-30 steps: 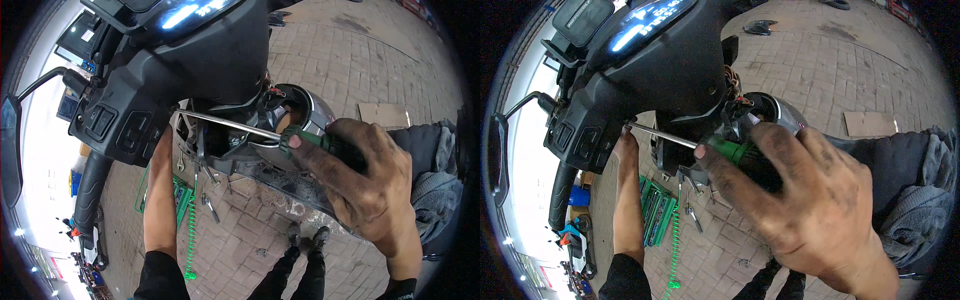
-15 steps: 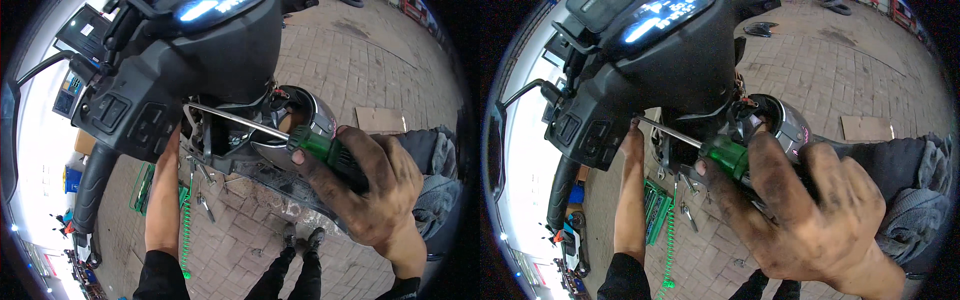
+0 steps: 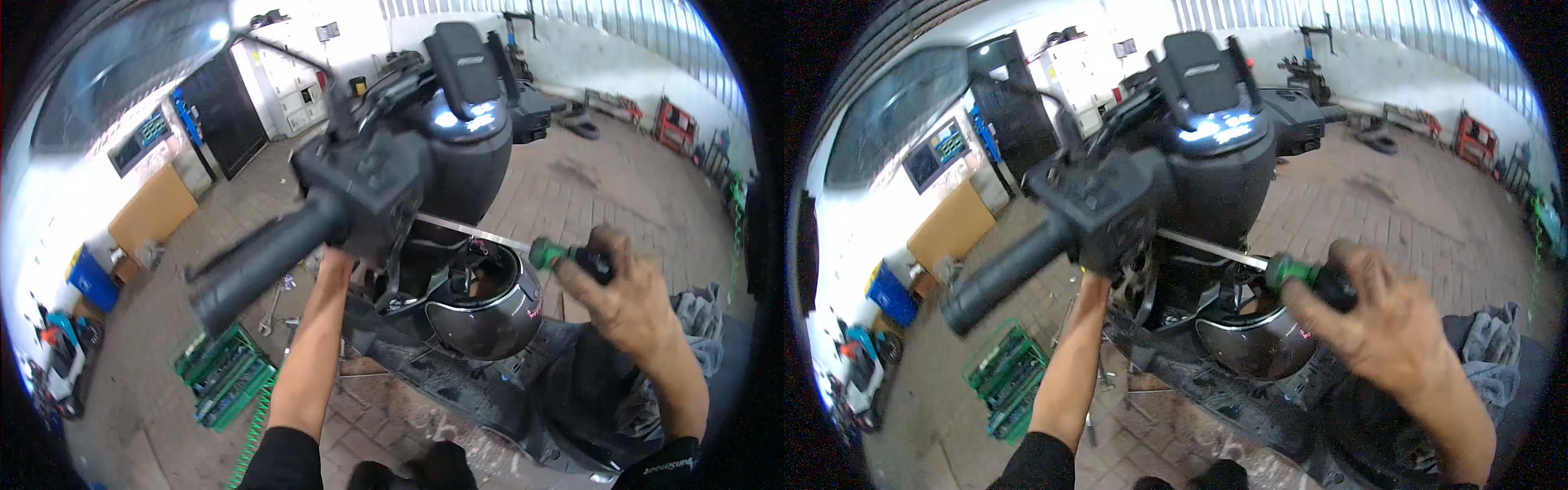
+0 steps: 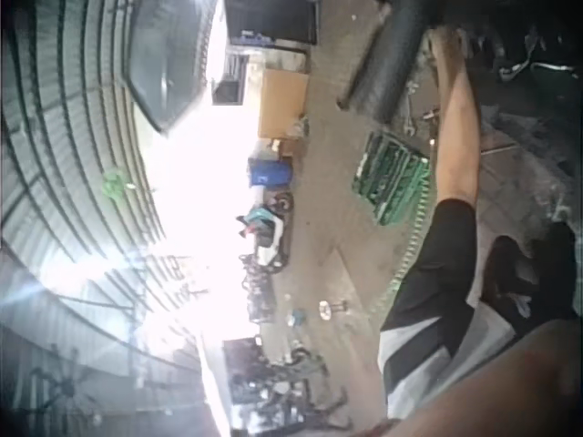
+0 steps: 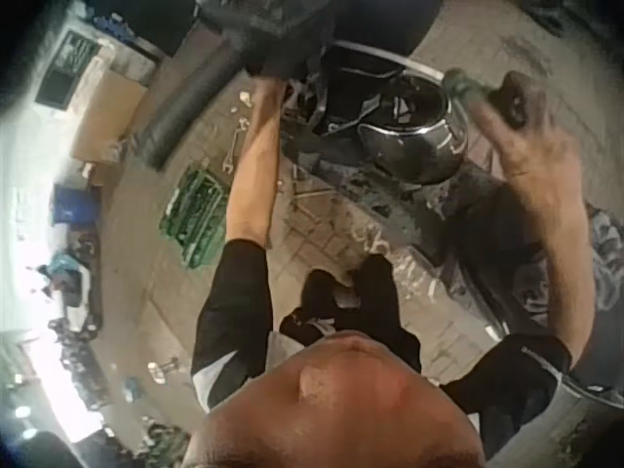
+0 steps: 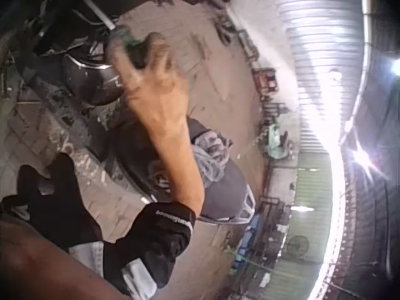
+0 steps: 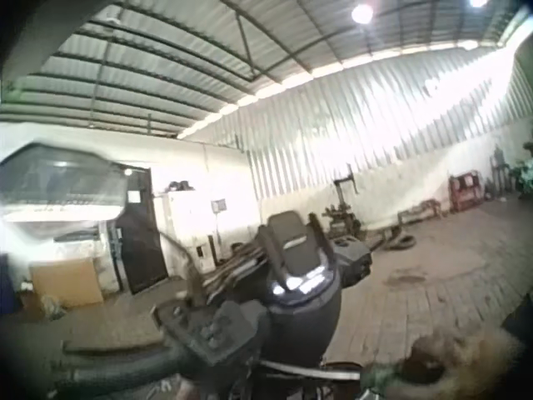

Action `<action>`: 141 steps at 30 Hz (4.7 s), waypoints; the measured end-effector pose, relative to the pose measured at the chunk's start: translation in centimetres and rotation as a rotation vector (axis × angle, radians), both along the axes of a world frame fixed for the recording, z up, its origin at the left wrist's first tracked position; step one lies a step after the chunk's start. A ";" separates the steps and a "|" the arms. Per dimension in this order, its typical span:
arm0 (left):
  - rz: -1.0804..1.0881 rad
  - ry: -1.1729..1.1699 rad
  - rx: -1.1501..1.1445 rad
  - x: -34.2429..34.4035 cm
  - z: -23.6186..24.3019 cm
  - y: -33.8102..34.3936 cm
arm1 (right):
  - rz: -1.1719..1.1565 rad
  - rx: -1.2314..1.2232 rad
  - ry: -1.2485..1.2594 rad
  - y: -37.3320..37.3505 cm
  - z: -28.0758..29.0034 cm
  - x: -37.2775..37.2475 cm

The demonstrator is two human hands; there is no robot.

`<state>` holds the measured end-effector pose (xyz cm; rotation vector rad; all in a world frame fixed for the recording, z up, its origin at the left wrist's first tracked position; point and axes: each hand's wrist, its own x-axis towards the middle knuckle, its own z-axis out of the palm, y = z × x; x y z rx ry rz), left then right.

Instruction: The person uses a screwdriver to remove several screws from the plastic fairing of a motorcycle, then pulls the front housing away from the handlebars and continues to unscrew internal components.

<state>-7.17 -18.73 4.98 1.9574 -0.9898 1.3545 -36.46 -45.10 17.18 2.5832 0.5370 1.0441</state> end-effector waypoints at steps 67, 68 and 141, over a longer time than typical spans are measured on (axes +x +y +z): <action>-0.543 -0.372 -0.538 1.5 4.2 -1.4 | -0.136 0.076 -0.234 4.8 -1.7 0.4; -0.519 -0.385 -0.535 1.6 4.3 -1.3 | -0.085 -0.121 -0.320 4.2 -1.7 0.5; -0.295 -0.282 -0.513 1.2 3.2 -0.5 | -0.144 -0.271 -0.392 6.8 -1.6 -0.7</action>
